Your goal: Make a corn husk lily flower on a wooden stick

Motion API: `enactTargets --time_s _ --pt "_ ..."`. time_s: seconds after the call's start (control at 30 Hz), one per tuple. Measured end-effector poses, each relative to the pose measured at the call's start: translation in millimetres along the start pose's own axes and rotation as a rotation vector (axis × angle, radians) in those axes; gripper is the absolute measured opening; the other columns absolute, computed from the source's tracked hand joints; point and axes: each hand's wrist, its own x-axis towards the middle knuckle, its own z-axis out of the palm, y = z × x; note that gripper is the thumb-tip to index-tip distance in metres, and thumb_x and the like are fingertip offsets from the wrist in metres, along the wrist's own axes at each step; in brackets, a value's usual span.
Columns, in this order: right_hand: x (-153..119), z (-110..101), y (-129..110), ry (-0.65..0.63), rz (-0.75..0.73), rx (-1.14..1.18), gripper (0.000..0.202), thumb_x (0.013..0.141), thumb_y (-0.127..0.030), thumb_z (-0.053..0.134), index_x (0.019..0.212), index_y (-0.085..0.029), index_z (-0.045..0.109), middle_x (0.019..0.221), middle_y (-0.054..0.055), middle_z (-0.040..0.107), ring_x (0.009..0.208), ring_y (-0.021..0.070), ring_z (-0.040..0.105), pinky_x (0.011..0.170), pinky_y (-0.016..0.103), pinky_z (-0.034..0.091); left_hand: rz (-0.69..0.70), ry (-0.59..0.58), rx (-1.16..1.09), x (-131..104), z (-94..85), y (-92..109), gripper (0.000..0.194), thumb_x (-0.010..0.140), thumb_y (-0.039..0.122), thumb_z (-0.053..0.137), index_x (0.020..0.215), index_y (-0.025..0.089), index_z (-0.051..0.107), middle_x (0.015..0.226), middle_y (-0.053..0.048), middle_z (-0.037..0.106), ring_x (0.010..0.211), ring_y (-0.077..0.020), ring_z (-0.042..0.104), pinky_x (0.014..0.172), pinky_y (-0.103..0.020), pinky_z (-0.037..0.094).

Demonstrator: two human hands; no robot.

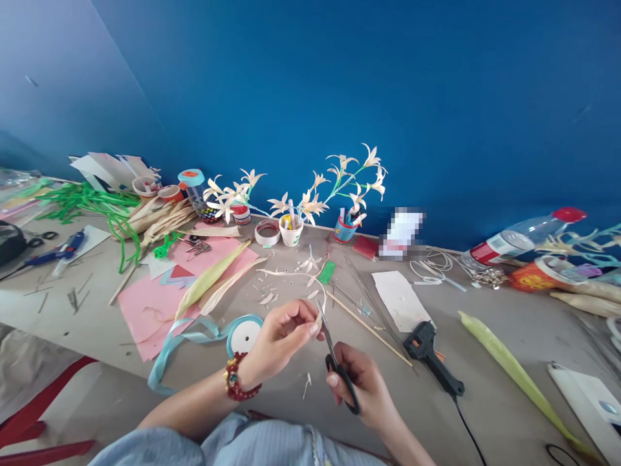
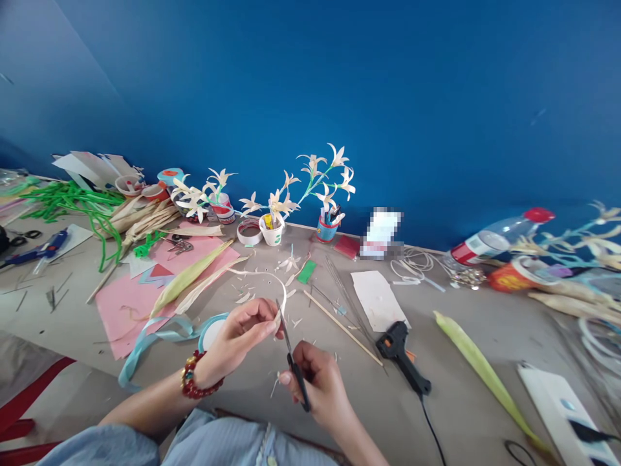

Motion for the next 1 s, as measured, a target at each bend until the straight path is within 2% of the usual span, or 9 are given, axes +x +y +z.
enactTargets --time_s 0.2,0.5,0.9,1.0 --pt "2 0 -4 -0.047 -0.007 0.013 0.060 0.067 -0.076 0.066 0.065 -0.023 0.039 0.052 -0.005 0.048 0.045 0.0102 0.044 0.044 0.021 0.029 -0.060 0.038 -0.072 -2 -0.7 -1 0.022 0.088 0.033 0.063 0.077 0.016 0.056 0.082 -0.003 0.060 0.073 -0.0145 0.063 0.071 -0.028 0.051" --pt "5 -8 -16 -0.224 0.016 0.108 0.059 0.068 -0.075 0.066 0.068 -0.020 0.046 0.057 -0.003 0.050 0.048 0.0110 0.048 0.047 0.022 0.035 -0.068 -0.169 0.020 2 -16.3 8 0.027 0.087 0.039 0.064 0.077 0.015 0.057 0.079 -0.005 0.063 0.074 -0.0162 0.064 0.069 -0.027 0.049" --pt "5 -11 -18 -0.177 0.056 0.084 0.060 0.063 -0.075 0.070 0.063 -0.022 0.041 0.051 -0.006 0.045 0.042 0.0084 0.042 0.042 0.021 0.034 -0.141 -0.212 0.062 5 -19.3 17 0.025 0.089 0.038 0.063 0.080 0.014 0.061 0.084 -0.009 0.071 0.079 -0.0190 0.068 0.072 -0.029 0.051" --pt "5 -12 -14 -0.162 0.052 0.092 0.060 0.064 -0.074 0.070 0.064 -0.022 0.040 0.051 -0.006 0.044 0.041 0.0082 0.042 0.041 0.020 0.032 -0.159 -0.200 0.031 5 -19.2 16 0.024 0.088 0.037 0.064 0.081 0.014 0.061 0.084 -0.008 0.070 0.072 -0.0165 0.067 0.069 -0.028 0.051"
